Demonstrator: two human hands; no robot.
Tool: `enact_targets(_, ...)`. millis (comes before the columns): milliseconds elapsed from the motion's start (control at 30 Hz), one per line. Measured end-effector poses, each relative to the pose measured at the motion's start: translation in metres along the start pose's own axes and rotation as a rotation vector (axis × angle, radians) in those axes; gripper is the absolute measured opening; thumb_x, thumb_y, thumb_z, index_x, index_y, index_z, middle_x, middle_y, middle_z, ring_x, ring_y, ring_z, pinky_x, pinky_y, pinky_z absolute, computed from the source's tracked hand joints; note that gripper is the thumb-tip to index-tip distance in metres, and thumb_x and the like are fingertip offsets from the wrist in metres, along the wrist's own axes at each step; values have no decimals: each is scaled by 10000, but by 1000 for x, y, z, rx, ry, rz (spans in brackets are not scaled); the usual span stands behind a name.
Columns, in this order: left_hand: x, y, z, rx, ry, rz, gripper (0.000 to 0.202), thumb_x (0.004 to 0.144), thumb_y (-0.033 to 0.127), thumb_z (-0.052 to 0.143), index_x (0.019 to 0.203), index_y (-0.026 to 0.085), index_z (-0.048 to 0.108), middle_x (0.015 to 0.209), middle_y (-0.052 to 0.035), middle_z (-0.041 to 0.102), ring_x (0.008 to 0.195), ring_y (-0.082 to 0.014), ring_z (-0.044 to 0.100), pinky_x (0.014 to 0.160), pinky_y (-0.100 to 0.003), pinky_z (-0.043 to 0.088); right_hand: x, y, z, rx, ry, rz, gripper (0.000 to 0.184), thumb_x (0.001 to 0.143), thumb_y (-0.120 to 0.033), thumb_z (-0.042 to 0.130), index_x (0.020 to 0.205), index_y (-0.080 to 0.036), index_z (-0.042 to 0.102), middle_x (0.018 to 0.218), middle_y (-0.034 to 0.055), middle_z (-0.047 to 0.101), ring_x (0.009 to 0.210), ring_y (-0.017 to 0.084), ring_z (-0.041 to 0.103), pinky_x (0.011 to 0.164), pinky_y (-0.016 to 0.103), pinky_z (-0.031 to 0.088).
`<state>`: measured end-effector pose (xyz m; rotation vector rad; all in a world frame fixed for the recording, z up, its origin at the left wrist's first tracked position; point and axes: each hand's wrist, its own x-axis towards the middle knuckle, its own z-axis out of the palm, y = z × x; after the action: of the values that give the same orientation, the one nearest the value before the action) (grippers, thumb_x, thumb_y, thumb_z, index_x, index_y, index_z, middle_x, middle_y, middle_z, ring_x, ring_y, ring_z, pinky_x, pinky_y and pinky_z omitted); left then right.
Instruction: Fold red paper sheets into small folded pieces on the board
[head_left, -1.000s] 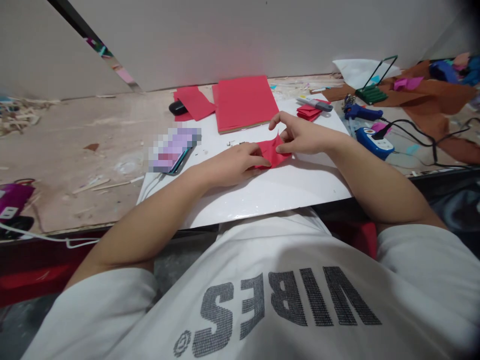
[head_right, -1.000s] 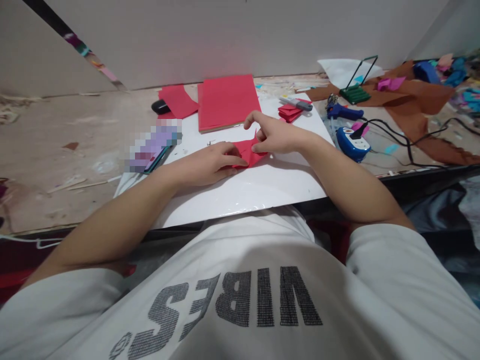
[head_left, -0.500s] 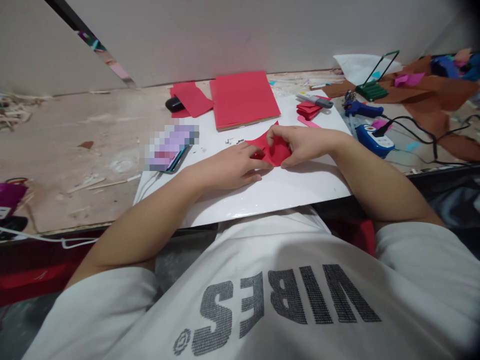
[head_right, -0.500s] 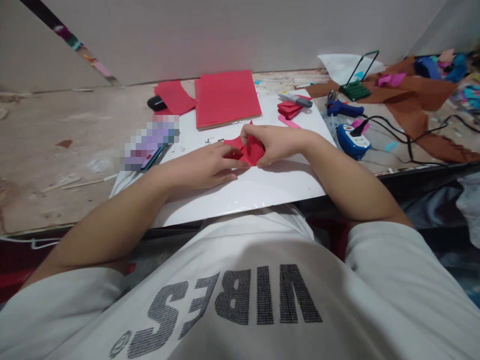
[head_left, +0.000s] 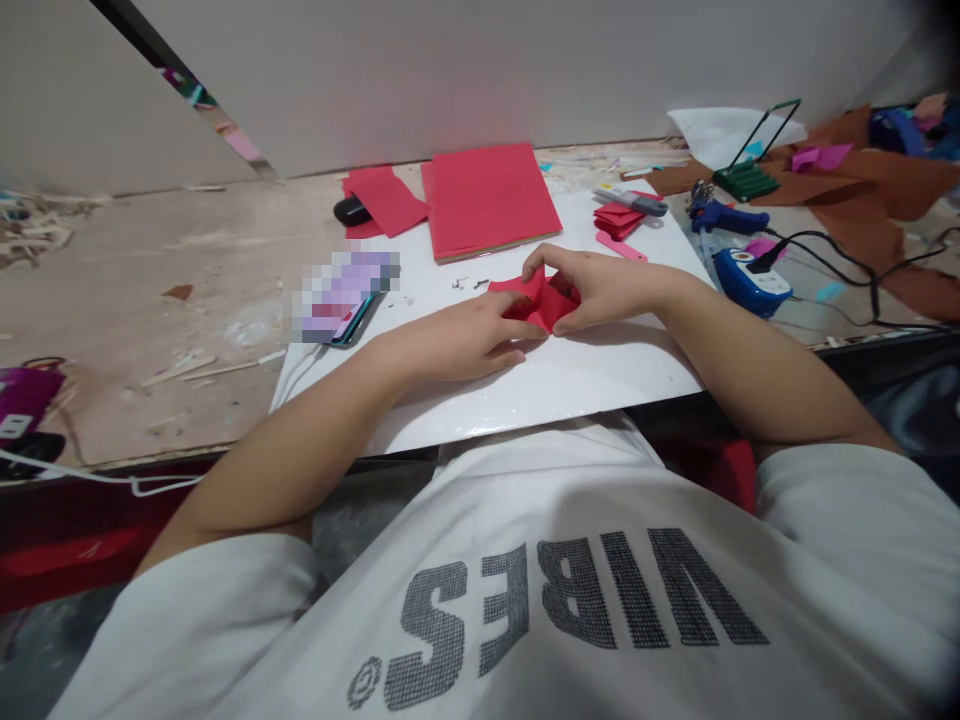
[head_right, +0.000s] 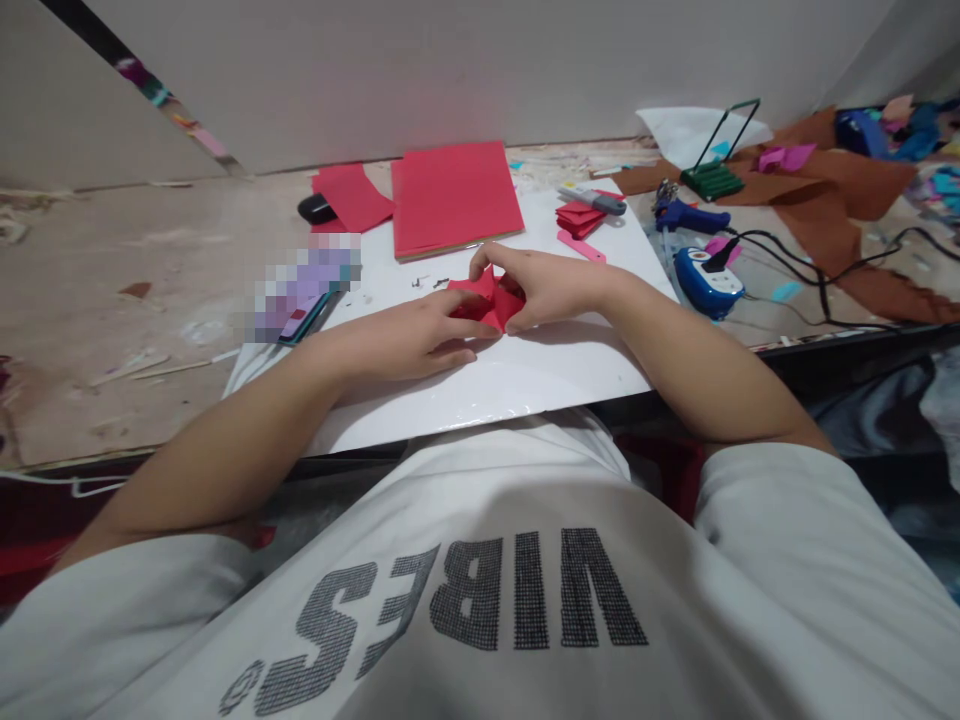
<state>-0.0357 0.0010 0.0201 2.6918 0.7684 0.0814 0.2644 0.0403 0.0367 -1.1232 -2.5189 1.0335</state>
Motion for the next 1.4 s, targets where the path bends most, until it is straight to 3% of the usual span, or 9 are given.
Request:
enact_targets(133, -1, 1, 3, 24, 38, 10, 455, 1188, 350, 673, 1583, 334, 897, 1765, -179, 705, 1481, -415, 745, 1300, -621, 633, 1, 2, 2, -22, 38, -30, 1048, 780, -330, 1011, 1747, -373, 608, 1151, 16, 857, 984, 315, 762, 871, 417, 568)
enact_targets(267, -1, 4, 2, 39, 3, -3, 470, 1201, 352, 637, 1606, 322, 875, 1760, -187, 714, 1475, -417, 741, 1288, -621, 633, 1, 2, 3, -35, 47, -50, 1164, 786, -325, 988, 1860, -363, 541, 1273, 41, 884, 996, 306, 777, 859, 403, 588)
enact_targets(467, 0, 8, -1, 49, -8, -3, 463, 1190, 342, 635, 1585, 320, 876, 1762, -178, 717, 1484, -423, 730, 1281, -611, 623, 1, 1, 3, -52, 53, -52, 1201, 808, -318, 984, 1912, -377, 514, 1464, 68, 884, 1027, 301, 783, 872, 397, 604)
enact_targets(633, 2, 7, -1, 28, 5, 3, 456, 1165, 315, 661, 1556, 321, 896, 1740, -180, 738, 1510, -443, 723, 1303, -635, 608, 0, 2, 4, 47, 22, -61, 1232, 851, -305, 977, 1965, -404, 460, 1222, 8, 917, 904, 276, 778, 866, 404, 630)
enact_targets(733, 2, 7, -1, 48, 12, 34, 467, 1169, 302, 639, 1560, 309, 895, 1703, -178, 764, 1543, -443, 703, 1308, -628, 605, 0, 1, 6, 128, 27, -72, 1236, 872, -320, 957, 1990, -389, 433, 1158, 6, 928, 941, 300, 827, 879, 421, 666)
enact_targets(933, 1, 8, 0, 128, 28, 30, 447, 1179, 317, 624, 1517, 281, 915, 1591, -184, 808, 1415, -428, 757, 1234, -608, 635, 5, 8, 8, 171, 79, -87, 1184, 861, -301, 960, 1953, -390, 510, 1324, 48, 956, 1034, 306, 870, 918, 431, 719)
enact_targets(1167, -2, 8, -3, 29, 35, -30, 407, 1155, 379, 680, 1455, 295, 942, 1584, -138, 861, 1261, -374, 844, 1111, -511, 670, 11, 13, 15, 259, 47, -77, 1122, 900, -329, 936, 1946, -355, 532, 1455, 106, 945, 1184, 334, 898, 1013, 468, 764)
enact_targets(1300, -1, -1, -7, -76, 213, -230, 260, 1113, 380, 760, 1301, 267, 900, 1290, -119, 901, 1108, -346, 845, 1046, -517, 684, 14, 17, 15, 219, 34, -101, 1148, 913, -360, 934, 1973, -307, 495, 1438, 121, 948, 1127, 323, 890, 1017, 485, 765)
enact_targets(1400, 0, -18, -7, -183, 393, -372, 500, 1043, 340, 857, 1528, 279, 757, 1480, -135, 833, 1184, -324, 836, 1006, -484, 700, 16, 18, 13, 213, 23, -89, 1169, 911, -383, 960, 1978, -340, 484, 1438, 111, 949, 1110, 324, 888, 994, 487, 768)
